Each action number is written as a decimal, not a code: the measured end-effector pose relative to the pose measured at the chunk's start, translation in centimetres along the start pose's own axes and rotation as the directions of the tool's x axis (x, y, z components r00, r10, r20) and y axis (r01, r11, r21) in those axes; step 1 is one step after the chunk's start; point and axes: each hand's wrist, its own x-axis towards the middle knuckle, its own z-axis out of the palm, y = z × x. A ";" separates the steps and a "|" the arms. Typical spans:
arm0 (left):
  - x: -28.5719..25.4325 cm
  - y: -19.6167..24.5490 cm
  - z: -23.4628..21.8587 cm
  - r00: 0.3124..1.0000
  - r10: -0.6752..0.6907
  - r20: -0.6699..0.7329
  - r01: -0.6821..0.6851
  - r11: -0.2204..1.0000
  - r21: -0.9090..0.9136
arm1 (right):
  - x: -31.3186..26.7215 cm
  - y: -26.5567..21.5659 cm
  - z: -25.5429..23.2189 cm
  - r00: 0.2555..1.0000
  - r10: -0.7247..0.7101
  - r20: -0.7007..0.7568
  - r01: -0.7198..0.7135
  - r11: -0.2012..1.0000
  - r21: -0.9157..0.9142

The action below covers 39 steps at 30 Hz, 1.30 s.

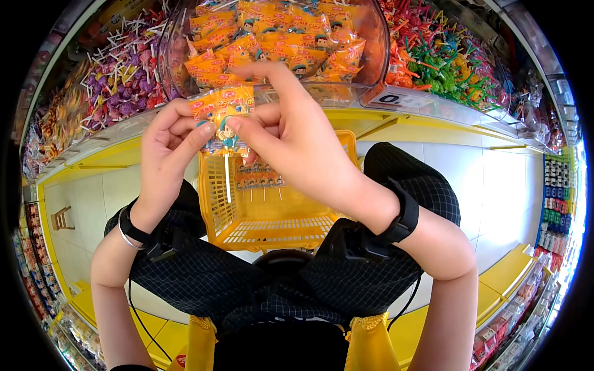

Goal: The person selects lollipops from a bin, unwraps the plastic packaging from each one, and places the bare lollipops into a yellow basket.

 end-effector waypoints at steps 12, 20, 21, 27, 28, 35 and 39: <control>-1.3 -1.8 1.0 0.997 -0.067 -0.029 0.070 0.986 0.151 | -2.0 1.5 -0.2 0.989 -0.125 0.079 0.147 0.793 -0.592; -3.2 -9.4 1.2 0.935 -0.349 0.067 0.331 0.924 0.189 | -2.8 4.3 -2.5 0.870 -0.373 0.322 0.484 0.524 -0.701; -3.9 -11.9 1.1 0.919 -0.382 0.101 0.354 0.910 0.218 | -2.8 3.9 -2.8 0.881 -0.359 0.307 0.466 0.550 -0.693; -8.4 -29.8 -0.5 0.838 -0.531 0.121 0.425 0.776 0.465 | -3.2 1.5 -4.8 0.879 -0.434 0.199 0.411 0.475 -0.778; -9.0 -32.6 -0.5 0.868 -0.488 0.096 0.379 0.773 0.508 | -3.3 1.1 -5.0 0.882 -0.431 0.190 0.402 0.477 -0.782; -9.2 -48.7 0.7 0.837 -0.543 -0.067 0.478 0.666 0.573 | -3.6 0.0 -6.0 0.883 -0.458 0.105 0.325 0.434 -0.840; -10.1 -52.0 2.6 0.790 -0.597 -0.137 0.592 0.687 0.422 | -4.1 -1.2 -6.5 0.908 -0.407 0.095 0.259 0.370 -0.892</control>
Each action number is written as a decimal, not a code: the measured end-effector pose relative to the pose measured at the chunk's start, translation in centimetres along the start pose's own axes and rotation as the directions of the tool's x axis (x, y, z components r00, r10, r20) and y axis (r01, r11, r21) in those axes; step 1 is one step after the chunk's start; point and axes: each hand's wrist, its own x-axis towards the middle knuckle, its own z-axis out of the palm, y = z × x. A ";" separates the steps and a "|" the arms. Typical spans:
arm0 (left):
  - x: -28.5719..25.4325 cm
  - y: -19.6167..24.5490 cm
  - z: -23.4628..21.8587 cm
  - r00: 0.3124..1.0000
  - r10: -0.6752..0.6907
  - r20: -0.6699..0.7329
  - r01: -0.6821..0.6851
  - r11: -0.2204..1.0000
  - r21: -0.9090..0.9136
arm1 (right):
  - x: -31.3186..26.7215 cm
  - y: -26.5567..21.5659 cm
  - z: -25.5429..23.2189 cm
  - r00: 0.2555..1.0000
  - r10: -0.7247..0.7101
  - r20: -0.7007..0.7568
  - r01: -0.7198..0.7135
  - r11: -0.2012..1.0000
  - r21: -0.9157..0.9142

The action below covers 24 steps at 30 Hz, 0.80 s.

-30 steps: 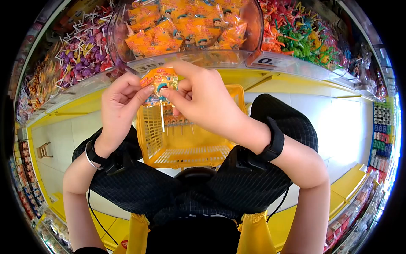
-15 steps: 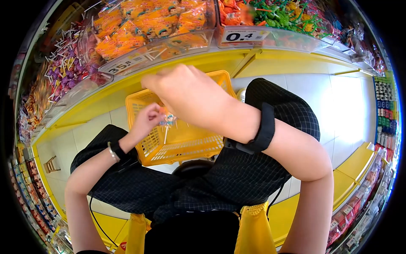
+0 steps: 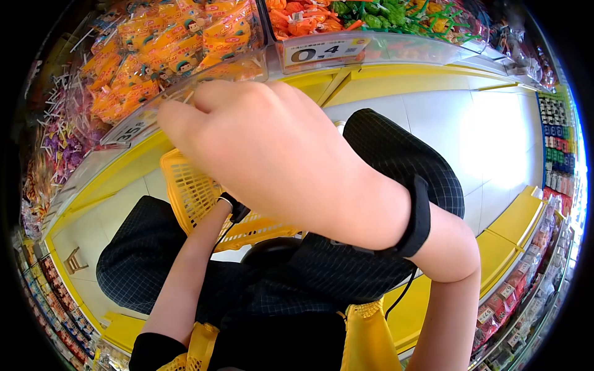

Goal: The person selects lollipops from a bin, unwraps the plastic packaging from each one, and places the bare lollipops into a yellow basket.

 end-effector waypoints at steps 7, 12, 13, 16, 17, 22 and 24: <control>0.3 -0.4 2.1 0.998 0.061 -0.026 -0.060 0.998 0.020 | -0.2 0.2 -0.4 0.998 0.045 0.050 -0.047 0.998 0.040; 0.5 -1.4 2.6 0.993 0.090 -0.076 -0.085 0.993 0.078 | -0.2 0.5 -0.3 0.998 0.008 0.056 -0.008 1.000 -0.004; 0.3 -1.4 2.7 0.992 0.095 -0.079 -0.088 0.993 0.082 | -0.2 0.6 -0.2 0.998 0.008 0.057 -0.007 1.000 -0.004; -0.6 -0.4 2.7 0.992 0.093 -0.084 -0.097 0.995 -0.040 | -0.3 0.7 0.0 0.999 -0.015 0.034 0.015 1.000 0.012; -0.9 0.2 2.8 0.992 0.093 -0.084 -0.096 0.995 -0.040 | -0.3 0.6 0.1 0.999 -0.021 0.029 0.021 1.000 0.021; 0.4 -1.6 4.7 0.999 0.041 0.005 -0.037 0.941 -0.338 | -0.4 0.7 0.2 0.998 -0.053 0.015 0.053 0.998 0.041; 0.7 -2.2 5.3 0.998 0.057 0.038 -0.044 0.957 -0.286 | -0.3 0.7 0.4 0.999 -0.051 0.011 0.050 0.997 0.064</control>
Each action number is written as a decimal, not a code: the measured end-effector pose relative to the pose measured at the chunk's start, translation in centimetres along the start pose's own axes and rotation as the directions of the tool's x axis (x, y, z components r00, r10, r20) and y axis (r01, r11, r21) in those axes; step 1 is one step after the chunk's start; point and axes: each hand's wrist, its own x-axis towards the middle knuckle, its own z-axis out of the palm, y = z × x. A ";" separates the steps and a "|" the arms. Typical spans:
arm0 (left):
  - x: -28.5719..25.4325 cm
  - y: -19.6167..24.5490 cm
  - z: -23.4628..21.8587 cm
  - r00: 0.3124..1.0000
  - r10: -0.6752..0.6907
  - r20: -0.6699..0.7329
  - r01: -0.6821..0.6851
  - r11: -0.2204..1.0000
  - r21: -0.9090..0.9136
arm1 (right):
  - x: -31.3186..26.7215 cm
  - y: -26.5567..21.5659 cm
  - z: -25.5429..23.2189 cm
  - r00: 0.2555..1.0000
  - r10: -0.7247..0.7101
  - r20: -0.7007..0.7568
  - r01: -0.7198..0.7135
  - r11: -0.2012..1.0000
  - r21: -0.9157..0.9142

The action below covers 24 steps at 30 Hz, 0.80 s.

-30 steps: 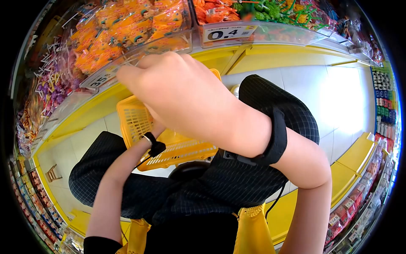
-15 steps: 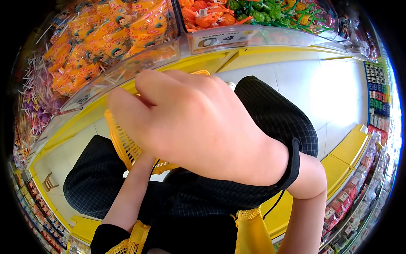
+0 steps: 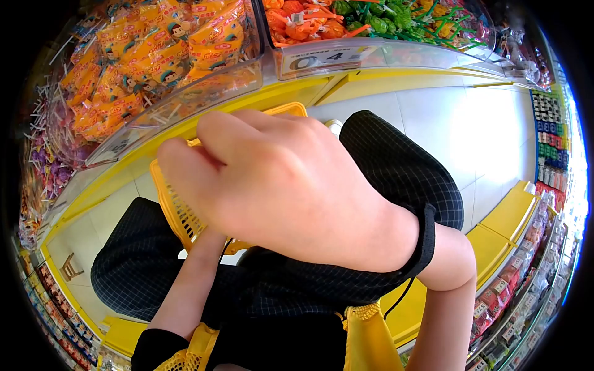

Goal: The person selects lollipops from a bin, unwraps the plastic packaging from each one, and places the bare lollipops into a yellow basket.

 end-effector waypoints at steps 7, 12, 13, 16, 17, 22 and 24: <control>0.2 0.1 0.0 0.996 -0.039 -0.079 0.053 0.981 0.188 | 0.0 0.0 0.0 1.000 0.000 0.010 0.000 1.000 -0.013; 0.0 0.6 -0.9 0.983 -0.095 -0.155 0.122 0.977 0.175 | 0.0 0.0 0.2 0.999 -0.036 -0.025 0.035 0.999 -0.024; 0.1 0.5 -0.8 0.978 -0.095 -0.184 0.130 0.973 0.189 | 0.0 0.0 0.1 0.999 -0.035 -0.025 0.034 0.999 -0.024; -0.5 2.0 -1.1 0.974 -0.051 -0.221 0.121 0.941 0.316 | 0.0 0.0 0.1 0.999 -0.033 -0.026 0.032 0.999 -0.020; -0.8 3.0 -1.2 0.975 -0.029 -0.218 0.115 0.914 0.388 | 0.0 0.1 0.1 0.999 -0.036 -0.037 0.035 0.999 -0.028; -2.5 11.0 -1.6 0.997 -0.036 -0.063 0.070 0.695 0.716 | 0.0 0.1 0.1 0.999 -0.032 -0.042 0.031 0.999 -0.028; -2.5 13.0 -1.4 0.996 -0.091 0.009 0.053 0.658 0.751 | 0.0 0.1 0.1 0.998 -0.046 -0.035 0.044 0.998 -0.040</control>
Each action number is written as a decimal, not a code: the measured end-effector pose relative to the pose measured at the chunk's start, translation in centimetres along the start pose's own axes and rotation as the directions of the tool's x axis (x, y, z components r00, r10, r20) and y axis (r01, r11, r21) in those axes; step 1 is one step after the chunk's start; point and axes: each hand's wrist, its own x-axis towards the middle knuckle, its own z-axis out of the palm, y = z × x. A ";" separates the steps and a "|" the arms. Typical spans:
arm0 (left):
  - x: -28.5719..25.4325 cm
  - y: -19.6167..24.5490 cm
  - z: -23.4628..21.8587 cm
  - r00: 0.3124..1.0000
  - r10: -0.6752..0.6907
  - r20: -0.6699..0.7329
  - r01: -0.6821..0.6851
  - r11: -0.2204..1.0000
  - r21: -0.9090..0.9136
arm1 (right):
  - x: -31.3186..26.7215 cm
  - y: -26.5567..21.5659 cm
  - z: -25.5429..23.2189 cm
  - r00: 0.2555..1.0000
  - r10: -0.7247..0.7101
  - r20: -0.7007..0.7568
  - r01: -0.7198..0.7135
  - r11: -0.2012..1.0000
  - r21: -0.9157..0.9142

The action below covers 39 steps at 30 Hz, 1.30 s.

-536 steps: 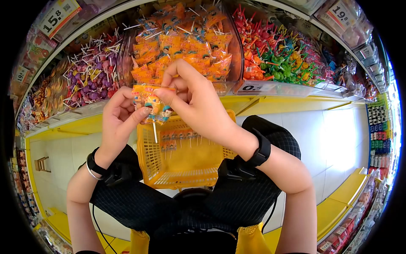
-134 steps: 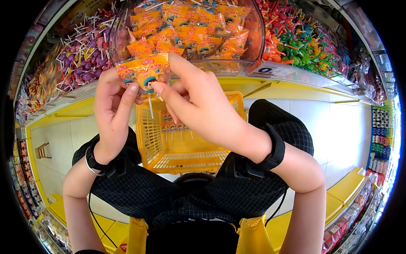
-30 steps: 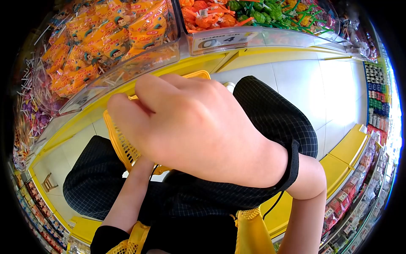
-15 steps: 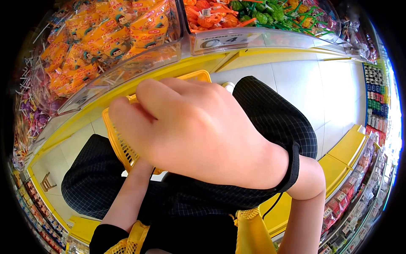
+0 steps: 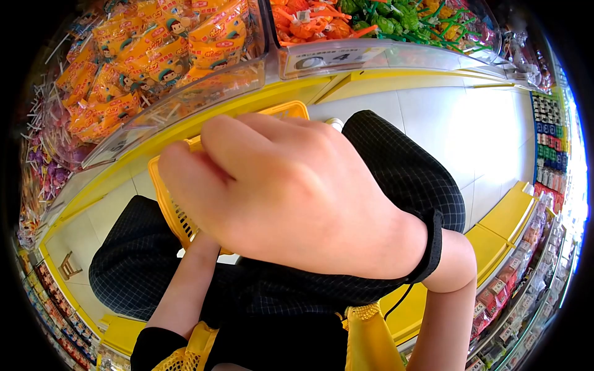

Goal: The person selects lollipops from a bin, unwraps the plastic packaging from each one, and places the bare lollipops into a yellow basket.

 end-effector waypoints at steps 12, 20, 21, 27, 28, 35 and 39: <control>1.6 -1.5 2.6 0.984 0.168 -0.064 -0.156 0.974 0.167 | -0.2 0.0 -0.6 0.997 0.035 0.070 -0.031 0.998 -0.050; 0.2 -2.0 2.0 0.960 0.246 -0.131 -0.249 0.969 -0.006 | -0.4 -0.4 -0.4 0.998 0.028 0.049 -0.026 0.999 -0.046; -0.1 -2.2 2.1 0.958 0.254 -0.132 -0.259 0.966 -0.023 | -0.5 -0.4 -0.3 0.997 0.025 0.067 -0.023 0.999 -0.034; 0.1 -3.2 2.1 0.946 0.296 -0.136 -0.308 0.949 -0.074 | -0.6 -0.2 0.1 0.995 -0.014 0.095 0.021 0.997 -0.079; 0.4 -3.4 2.2 0.944 0.300 -0.133 -0.313 0.946 -0.086 | -0.7 -0.1 0.0 0.994 -0.022 0.109 0.030 0.997 -0.075; -0.6 0.8 1.1 0.975 0.221 0.013 -0.222 0.973 0.068 | -0.7 -0.1 0.1 0.989 -0.040 0.140 0.050 0.996 -0.070; 1.9 -2.4 4.6 0.866 0.427 -0.260 -0.407 0.904 0.129 | -0.8 -0.1 0.2 0.989 -0.037 0.140 0.048 0.996 -0.076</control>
